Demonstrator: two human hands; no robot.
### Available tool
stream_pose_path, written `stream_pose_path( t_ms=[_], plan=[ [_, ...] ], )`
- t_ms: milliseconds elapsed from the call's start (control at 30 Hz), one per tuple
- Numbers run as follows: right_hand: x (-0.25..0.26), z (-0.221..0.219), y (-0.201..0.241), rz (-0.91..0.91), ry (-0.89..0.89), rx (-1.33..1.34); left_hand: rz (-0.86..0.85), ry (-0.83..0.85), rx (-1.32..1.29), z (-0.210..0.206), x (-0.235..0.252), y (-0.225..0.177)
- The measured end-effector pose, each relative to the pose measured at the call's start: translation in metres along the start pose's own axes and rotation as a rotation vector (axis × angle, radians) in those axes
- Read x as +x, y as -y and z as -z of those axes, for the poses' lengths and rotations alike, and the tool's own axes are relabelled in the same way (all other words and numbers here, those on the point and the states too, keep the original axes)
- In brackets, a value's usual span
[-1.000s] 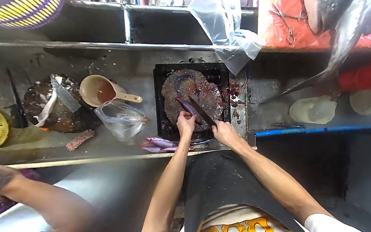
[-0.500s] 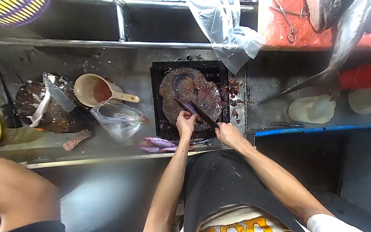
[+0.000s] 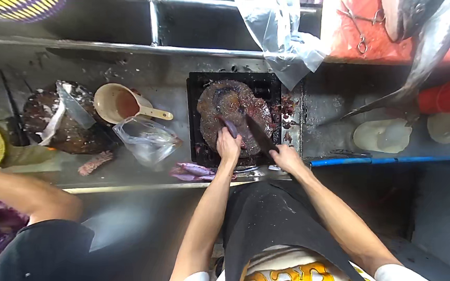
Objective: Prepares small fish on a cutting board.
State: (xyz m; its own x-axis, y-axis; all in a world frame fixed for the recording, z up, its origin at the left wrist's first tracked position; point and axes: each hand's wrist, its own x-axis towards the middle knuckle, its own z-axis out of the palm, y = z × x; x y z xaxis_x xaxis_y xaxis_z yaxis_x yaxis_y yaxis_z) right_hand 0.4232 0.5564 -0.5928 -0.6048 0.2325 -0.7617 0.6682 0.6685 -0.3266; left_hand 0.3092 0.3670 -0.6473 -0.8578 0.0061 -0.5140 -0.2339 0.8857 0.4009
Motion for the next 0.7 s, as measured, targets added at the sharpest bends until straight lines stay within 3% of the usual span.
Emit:
stream_pose_path(
  t_ms=[100,200,233,333,433,700],
  plan=[
    [0.004,0.005,-0.012,0.061,-0.202,-0.050,-0.393,-0.008,0.282,-0.002,0.007,0.003],
    [-0.008,0.002,0.002,0.120,-0.150,-0.089,-0.679,-0.120,0.236,-0.010,-0.001,0.038],
    [-0.013,-0.002,0.011,0.115,-0.082,-0.090,-0.649,-0.151,0.120,-0.011,-0.007,0.047],
    [-0.017,-0.020,0.029,0.137,0.044,-0.106,-0.308,-0.157,-0.231,-0.012,-0.025,0.048],
    [-0.018,-0.027,0.037,0.149,0.062,-0.151,-0.054,-0.158,-0.302,-0.016,-0.015,0.034],
    [0.003,-0.016,0.047,0.198,-0.088,-0.084,0.024,-0.122,-0.247,-0.006,-0.002,0.021]
  ],
)
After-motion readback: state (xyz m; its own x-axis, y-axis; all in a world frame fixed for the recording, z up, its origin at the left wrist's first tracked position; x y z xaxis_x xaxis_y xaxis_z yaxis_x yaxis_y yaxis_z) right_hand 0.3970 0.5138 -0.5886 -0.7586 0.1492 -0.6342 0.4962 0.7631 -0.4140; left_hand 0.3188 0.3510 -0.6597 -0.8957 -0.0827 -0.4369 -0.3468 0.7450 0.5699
